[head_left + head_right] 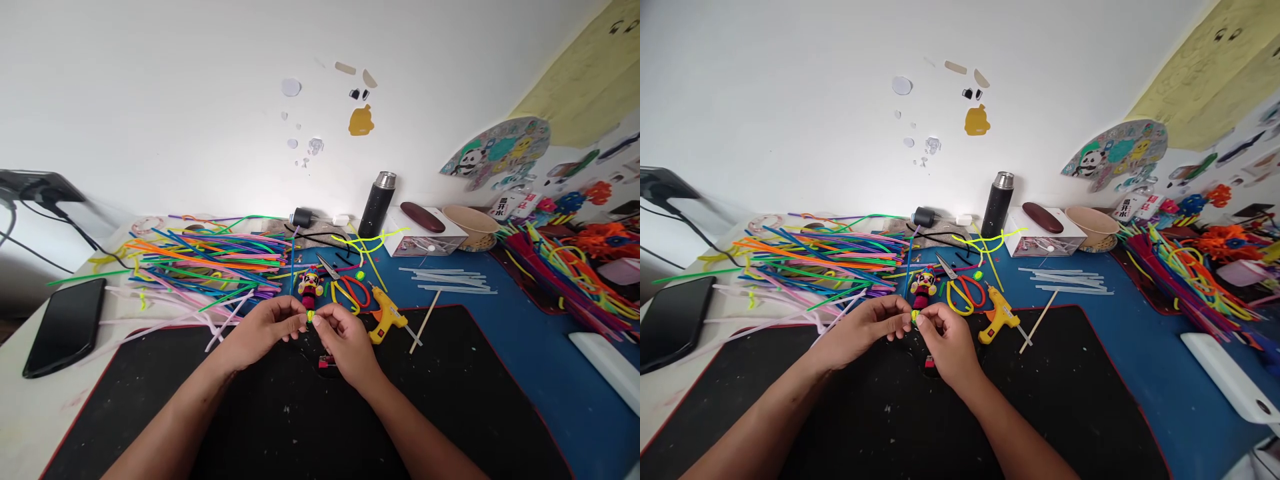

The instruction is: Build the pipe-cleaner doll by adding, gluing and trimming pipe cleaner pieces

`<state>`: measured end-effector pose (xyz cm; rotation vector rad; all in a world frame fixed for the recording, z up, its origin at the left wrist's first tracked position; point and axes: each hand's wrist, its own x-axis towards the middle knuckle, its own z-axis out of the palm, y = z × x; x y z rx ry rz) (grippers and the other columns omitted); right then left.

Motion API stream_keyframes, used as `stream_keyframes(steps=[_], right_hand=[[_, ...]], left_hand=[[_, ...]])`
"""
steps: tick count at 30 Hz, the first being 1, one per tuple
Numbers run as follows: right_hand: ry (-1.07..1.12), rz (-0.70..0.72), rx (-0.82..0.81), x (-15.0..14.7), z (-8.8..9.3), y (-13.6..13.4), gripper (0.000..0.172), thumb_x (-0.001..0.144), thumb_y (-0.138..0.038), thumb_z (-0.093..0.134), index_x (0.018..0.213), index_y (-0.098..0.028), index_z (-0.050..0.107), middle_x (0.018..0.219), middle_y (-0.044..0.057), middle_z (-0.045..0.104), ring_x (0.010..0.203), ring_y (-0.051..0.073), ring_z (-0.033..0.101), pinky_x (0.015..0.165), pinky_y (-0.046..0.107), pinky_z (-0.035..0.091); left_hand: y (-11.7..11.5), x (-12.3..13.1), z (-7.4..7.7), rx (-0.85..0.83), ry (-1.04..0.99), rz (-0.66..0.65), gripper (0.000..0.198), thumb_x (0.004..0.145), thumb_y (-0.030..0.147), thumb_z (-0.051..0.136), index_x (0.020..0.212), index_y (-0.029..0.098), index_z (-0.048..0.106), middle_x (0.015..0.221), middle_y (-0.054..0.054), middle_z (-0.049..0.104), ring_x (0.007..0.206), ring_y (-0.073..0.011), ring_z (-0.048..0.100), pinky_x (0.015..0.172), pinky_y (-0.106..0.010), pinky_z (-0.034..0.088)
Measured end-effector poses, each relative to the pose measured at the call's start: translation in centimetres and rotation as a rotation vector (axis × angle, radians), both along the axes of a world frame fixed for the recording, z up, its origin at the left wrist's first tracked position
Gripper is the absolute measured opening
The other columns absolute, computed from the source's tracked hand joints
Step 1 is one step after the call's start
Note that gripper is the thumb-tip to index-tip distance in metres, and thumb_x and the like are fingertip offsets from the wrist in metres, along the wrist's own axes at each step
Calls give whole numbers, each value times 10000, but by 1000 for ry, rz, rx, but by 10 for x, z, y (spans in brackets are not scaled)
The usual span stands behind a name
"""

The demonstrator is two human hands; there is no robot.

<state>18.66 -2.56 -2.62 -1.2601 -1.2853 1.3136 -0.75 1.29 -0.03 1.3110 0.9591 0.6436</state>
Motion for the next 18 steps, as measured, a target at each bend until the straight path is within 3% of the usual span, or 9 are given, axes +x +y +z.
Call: stream_keyframes(steps=[2,4,8,13,18], right_hand=[[-12,-8,3,1,1,0,271,949,-475,659,867,-218,644,607,-63,460,509,119,367,479,252,299],[-55,-17,17,4,2,-1,256,954,-456,643,857,-219,644,616,-58,473,522,126,392,499,256,323],[-293,38,51,12,7,-1,195,958,-372,622,850,-221,680,607,-51,516,555,144,477,551,264,366],[-723,215,87,20,18,4,132,961,-228,629,867,-232,722,578,-53,593,557,148,543,583,275,326],[-996,284,122,21,21,13,130,969,-202,638,918,-240,751,683,-14,719,682,180,659,608,292,294]], left_hand=[[2,-1,1,40,6,48,417,883,602,736,891,187,700,804,-11,684,727,-162,614,670,-283,469],[5,-4,1,91,5,175,435,876,625,737,872,192,696,761,1,665,687,-152,586,646,-275,452],[14,-12,-3,141,-3,402,441,852,627,761,832,196,669,714,15,632,635,-138,537,625,-269,431],[16,-14,-4,184,55,417,444,861,637,741,853,197,683,761,-4,650,667,-156,567,643,-279,452],[1,-19,18,286,137,458,361,923,585,701,955,225,699,863,-12,687,744,-174,620,667,-276,479]])
